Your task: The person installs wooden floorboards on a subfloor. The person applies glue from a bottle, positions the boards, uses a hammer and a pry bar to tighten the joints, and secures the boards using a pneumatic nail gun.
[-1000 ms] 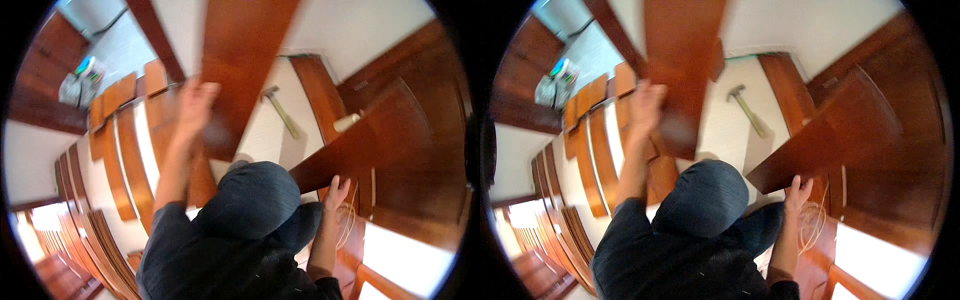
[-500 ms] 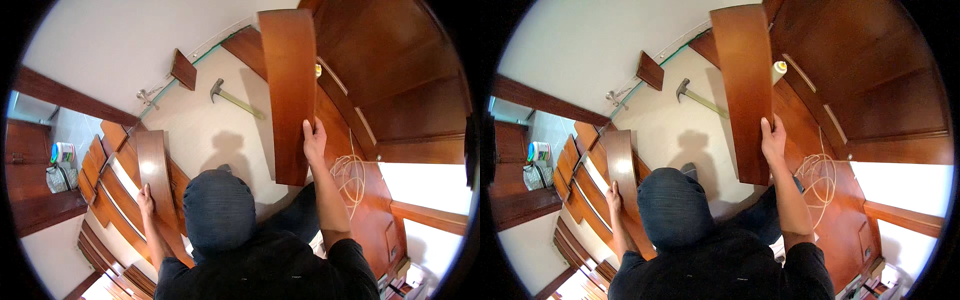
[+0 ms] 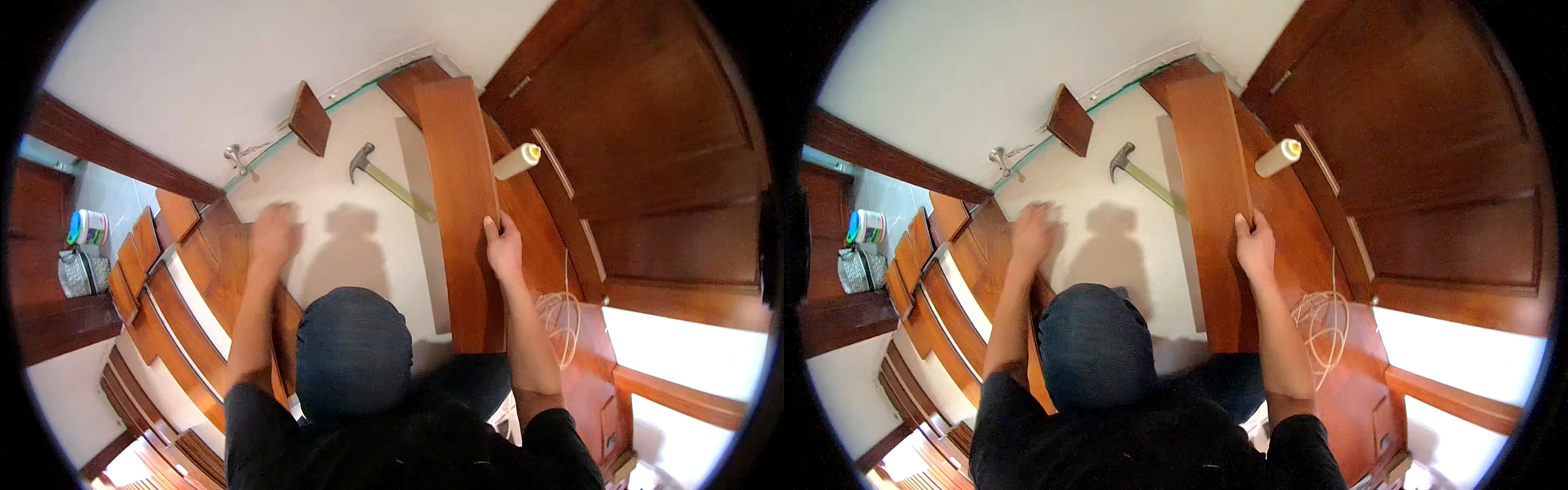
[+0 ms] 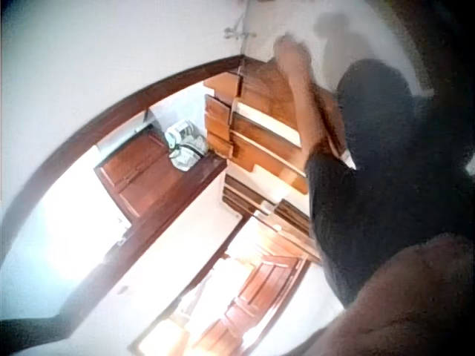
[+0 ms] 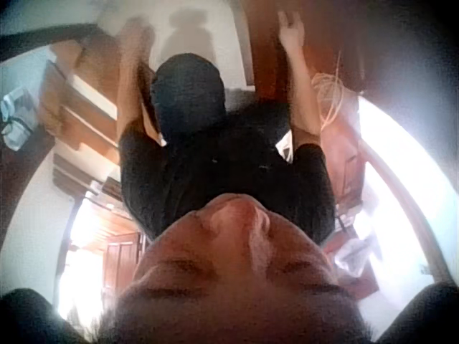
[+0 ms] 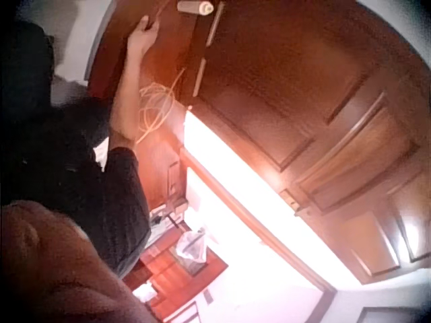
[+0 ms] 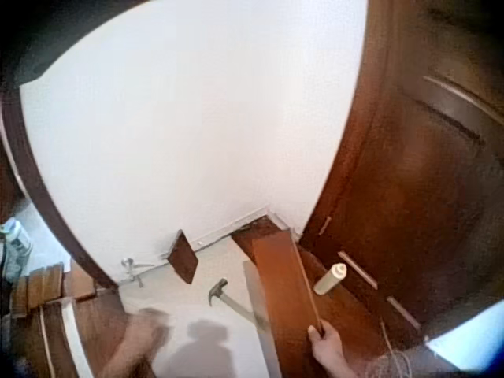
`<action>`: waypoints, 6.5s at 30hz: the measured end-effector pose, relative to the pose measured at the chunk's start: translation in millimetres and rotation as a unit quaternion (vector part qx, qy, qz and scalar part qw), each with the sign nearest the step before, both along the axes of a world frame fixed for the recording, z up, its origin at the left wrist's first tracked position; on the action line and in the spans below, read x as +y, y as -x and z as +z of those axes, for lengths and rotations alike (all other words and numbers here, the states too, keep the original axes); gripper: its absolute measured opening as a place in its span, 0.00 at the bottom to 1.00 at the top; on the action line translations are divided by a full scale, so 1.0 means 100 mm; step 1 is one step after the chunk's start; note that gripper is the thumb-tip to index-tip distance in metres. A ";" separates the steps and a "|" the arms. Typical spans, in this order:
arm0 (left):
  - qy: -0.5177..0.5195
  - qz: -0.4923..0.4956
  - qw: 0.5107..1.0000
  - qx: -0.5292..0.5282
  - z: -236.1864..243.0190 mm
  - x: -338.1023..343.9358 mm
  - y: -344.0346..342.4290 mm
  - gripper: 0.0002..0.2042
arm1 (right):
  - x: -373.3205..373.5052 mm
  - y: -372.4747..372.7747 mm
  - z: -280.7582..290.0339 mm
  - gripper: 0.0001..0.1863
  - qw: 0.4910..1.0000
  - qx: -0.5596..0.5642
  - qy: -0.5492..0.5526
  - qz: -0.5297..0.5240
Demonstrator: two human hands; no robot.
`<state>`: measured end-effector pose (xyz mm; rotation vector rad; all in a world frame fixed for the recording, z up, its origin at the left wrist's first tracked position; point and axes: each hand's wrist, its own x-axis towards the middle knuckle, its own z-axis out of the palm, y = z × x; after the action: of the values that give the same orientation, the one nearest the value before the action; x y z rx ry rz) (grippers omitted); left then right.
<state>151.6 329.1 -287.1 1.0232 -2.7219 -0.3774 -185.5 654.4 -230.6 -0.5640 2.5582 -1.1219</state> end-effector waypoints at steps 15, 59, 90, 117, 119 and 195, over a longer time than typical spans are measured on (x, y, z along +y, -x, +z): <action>-0.119 -0.230 0.912 -0.319 -1.06 -0.43 1.72 0.12 | -0.12 0.69 -0.50 0.21 0.992 -0.072 -0.099 0.041; -0.701 0.142 0.658 0.235 -1.24 -0.72 3.21 0.17 | -0.15 -0.28 -2.05 0.37 0.703 -0.505 0.284 -0.412; -0.210 -0.020 0.956 -0.206 -1.32 -0.95 3.02 0.31 | -0.80 0.41 -1.49 0.20 0.992 -0.012 -0.077 0.104; 0.012 -0.162 0.955 0.250 -1.84 -1.39 3.73 0.14 | -1.81 1.61 -2.03 0.36 0.888 0.281 -0.253 0.262; -0.057 -0.153 0.958 0.234 -1.79 -1.42 3.72 0.12 | -1.86 1.63 -1.99 0.35 0.894 0.285 -0.227 0.260; -0.236 0.398 0.858 -0.221 -0.43 1.24 -2.49 0.70 | 0.21 -0.79 -1.51 0.26 0.874 0.169 -0.279 0.361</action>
<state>400.4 453.2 -329.9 2.4933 -2.2463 -0.7279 -106.3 675.7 -382.1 -1.4669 2.3794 -0.0208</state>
